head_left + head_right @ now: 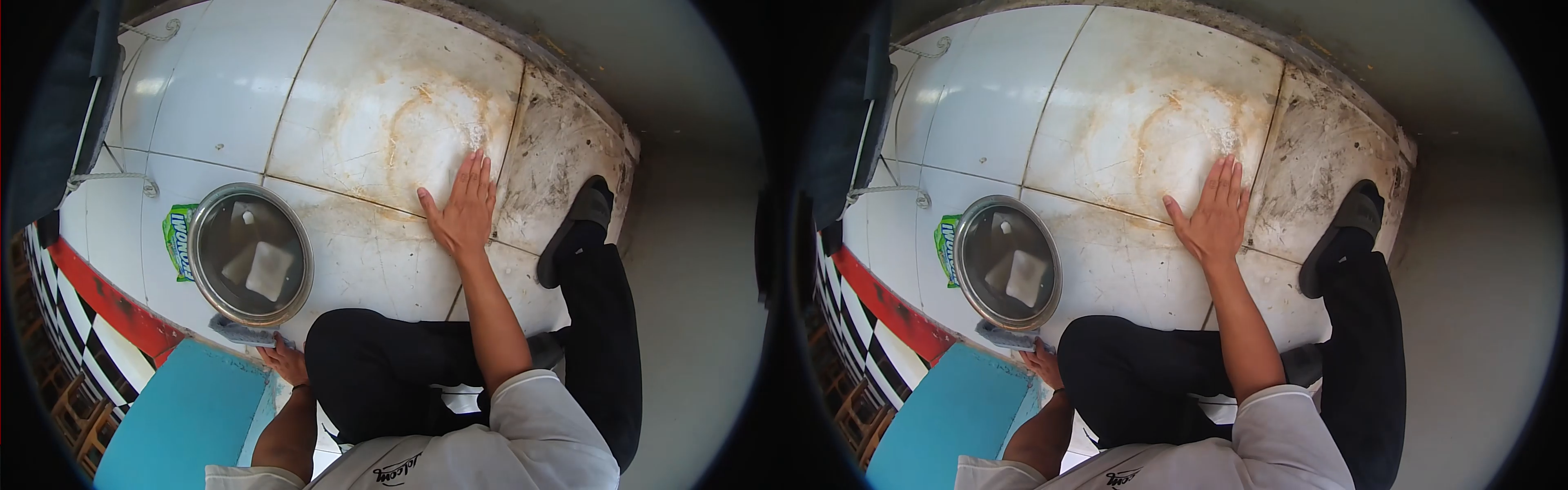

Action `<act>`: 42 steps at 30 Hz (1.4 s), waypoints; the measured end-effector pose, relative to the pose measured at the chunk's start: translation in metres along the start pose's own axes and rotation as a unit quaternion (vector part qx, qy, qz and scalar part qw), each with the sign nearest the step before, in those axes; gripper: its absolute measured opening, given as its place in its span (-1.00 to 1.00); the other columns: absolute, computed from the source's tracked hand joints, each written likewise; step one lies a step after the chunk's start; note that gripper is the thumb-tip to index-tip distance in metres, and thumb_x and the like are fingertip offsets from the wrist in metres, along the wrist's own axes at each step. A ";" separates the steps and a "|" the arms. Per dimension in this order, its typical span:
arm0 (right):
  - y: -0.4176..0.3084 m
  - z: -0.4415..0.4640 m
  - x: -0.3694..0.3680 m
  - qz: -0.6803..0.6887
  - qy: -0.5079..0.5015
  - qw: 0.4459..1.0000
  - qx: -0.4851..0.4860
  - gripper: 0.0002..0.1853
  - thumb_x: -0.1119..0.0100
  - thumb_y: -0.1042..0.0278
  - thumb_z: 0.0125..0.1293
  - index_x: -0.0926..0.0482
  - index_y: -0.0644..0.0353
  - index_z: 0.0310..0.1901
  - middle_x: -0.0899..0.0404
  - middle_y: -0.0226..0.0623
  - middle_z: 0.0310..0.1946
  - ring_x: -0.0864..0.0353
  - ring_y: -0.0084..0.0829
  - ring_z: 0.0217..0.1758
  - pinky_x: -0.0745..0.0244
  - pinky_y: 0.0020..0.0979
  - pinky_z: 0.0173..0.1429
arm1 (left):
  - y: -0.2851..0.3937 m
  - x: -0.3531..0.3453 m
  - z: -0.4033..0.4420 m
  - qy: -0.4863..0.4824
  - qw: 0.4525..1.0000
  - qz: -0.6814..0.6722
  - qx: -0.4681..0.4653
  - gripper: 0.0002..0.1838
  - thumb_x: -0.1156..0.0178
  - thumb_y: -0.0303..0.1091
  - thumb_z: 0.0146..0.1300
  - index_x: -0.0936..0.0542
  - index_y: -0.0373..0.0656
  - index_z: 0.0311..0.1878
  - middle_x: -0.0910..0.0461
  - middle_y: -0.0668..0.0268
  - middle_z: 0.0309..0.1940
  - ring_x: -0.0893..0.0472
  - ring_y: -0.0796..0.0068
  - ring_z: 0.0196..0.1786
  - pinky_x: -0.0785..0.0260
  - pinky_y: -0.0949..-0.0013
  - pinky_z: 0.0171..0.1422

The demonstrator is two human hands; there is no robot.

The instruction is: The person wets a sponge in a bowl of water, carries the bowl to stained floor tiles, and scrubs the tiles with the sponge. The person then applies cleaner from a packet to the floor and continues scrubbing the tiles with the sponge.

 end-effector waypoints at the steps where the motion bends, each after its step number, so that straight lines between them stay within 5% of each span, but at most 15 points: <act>1: 0.003 0.020 0.002 -0.009 0.002 1.000 0.006 0.12 0.05 -0.47 0.30 0.16 0.32 0.57 0.21 -0.03 0.62 0.29 -0.17 0.70 0.33 -0.01 0.66 | -0.004 -0.005 -0.003 -0.001 1.000 0.000 0.001 -0.38 -0.17 -0.12 0.32 -0.26 -0.10 0.38 -0.19 -0.10 0.32 -0.11 -0.27 0.47 -0.06 -0.19 0.48; 8: 0.040 0.190 0.015 -0.038 -0.040 0.998 -0.037 0.09 0.38 -0.58 0.34 0.27 0.19 0.59 0.34 -0.23 0.65 0.42 -0.29 0.70 0.40 -0.08 0.69 | 0.006 0.006 0.007 0.010 1.000 0.007 0.012 -0.52 -0.06 -0.32 0.40 -0.28 -0.10 0.35 -0.22 -0.07 0.30 -0.14 -0.25 0.46 -0.08 -0.16 0.48; 15: 0.014 0.001 0.002 -0.020 -0.022 1.000 0.003 0.10 0.14 -0.49 0.35 0.20 0.31 0.57 0.23 -0.06 0.63 0.32 -0.18 0.70 0.36 0.04 0.65 | -0.002 -0.004 -0.001 -0.006 0.999 0.046 0.007 -0.49 -0.08 -0.21 0.42 -0.25 -0.10 0.36 -0.22 -0.08 0.29 -0.15 -0.25 0.45 -0.10 -0.15 0.46; 18: 0.010 -0.005 0.003 -0.043 -0.046 0.998 -0.019 0.12 0.14 -0.50 0.33 0.20 0.31 0.57 0.23 -0.07 0.63 0.32 -0.18 0.70 0.37 0.09 0.64 | 0.002 0.001 0.002 0.006 0.999 0.032 -0.007 -0.48 -0.11 -0.19 0.41 -0.26 -0.10 0.36 -0.23 -0.08 0.28 -0.15 -0.25 0.45 -0.12 -0.14 0.46; 26: 0.033 0.174 0.011 -0.036 -0.022 0.998 -0.048 0.11 0.44 -0.60 0.33 0.29 0.24 0.58 0.33 -0.16 0.65 0.42 -0.27 0.71 0.47 -0.05 0.67 | 0.012 0.005 0.012 0.018 0.999 0.028 -0.002 -0.46 -0.08 -0.10 0.42 -0.26 -0.10 0.36 -0.25 -0.09 0.27 -0.16 -0.25 0.45 -0.13 -0.15 0.47; 29: 0.032 0.120 0.006 0.048 0.021 0.998 -0.023 0.07 0.30 -0.51 0.38 0.22 0.29 0.57 0.31 -0.08 0.64 0.38 -0.23 0.70 0.43 -0.01 0.66 | 0.006 0.004 0.008 0.016 0.999 0.037 -0.003 -0.46 -0.08 -0.07 0.43 -0.28 -0.10 0.35 -0.25 -0.08 0.28 -0.15 -0.25 0.45 -0.12 -0.14 0.47; 33: 0.010 -0.007 0.001 -0.002 0.017 1.000 0.004 0.08 0.07 -0.43 0.35 0.13 0.36 0.55 0.18 0.03 0.61 0.28 -0.13 0.69 0.32 0.03 0.65 | 0.004 0.003 0.005 0.019 0.999 0.031 0.001 -0.46 -0.10 -0.04 0.42 -0.29 -0.09 0.34 -0.24 -0.05 0.28 -0.15 -0.23 0.46 -0.14 -0.14 0.47; 36: 0.006 -0.022 0.002 -0.007 -0.017 1.000 -0.005 0.10 0.09 -0.46 0.33 0.13 0.35 0.56 0.18 0.01 0.61 0.28 -0.14 0.69 0.33 0.04 0.65 | 0.004 0.005 0.006 0.015 0.999 0.036 -0.010 -0.44 -0.12 -0.01 0.42 -0.28 -0.07 0.35 -0.24 -0.04 0.27 -0.16 -0.21 0.45 -0.15 -0.15 0.46; 42: 0.034 0.165 0.010 -0.014 0.020 1.000 -0.019 0.10 0.32 -0.57 0.34 0.22 0.25 0.58 0.28 -0.14 0.64 0.38 -0.24 0.70 0.38 0.01 0.67 | -0.001 0.000 0.003 0.014 0.999 0.035 -0.008 -0.42 -0.14 -0.02 0.40 -0.25 -0.06 0.36 -0.24 -0.05 0.28 -0.16 -0.21 0.45 -0.11 -0.17 0.46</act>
Point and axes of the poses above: each hand's wrist, its own z-axis towards the middle knuckle, its own x-axis out of the back of the hand, y = z × x, the point moved 4 cm from there along z, towards the middle knuckle
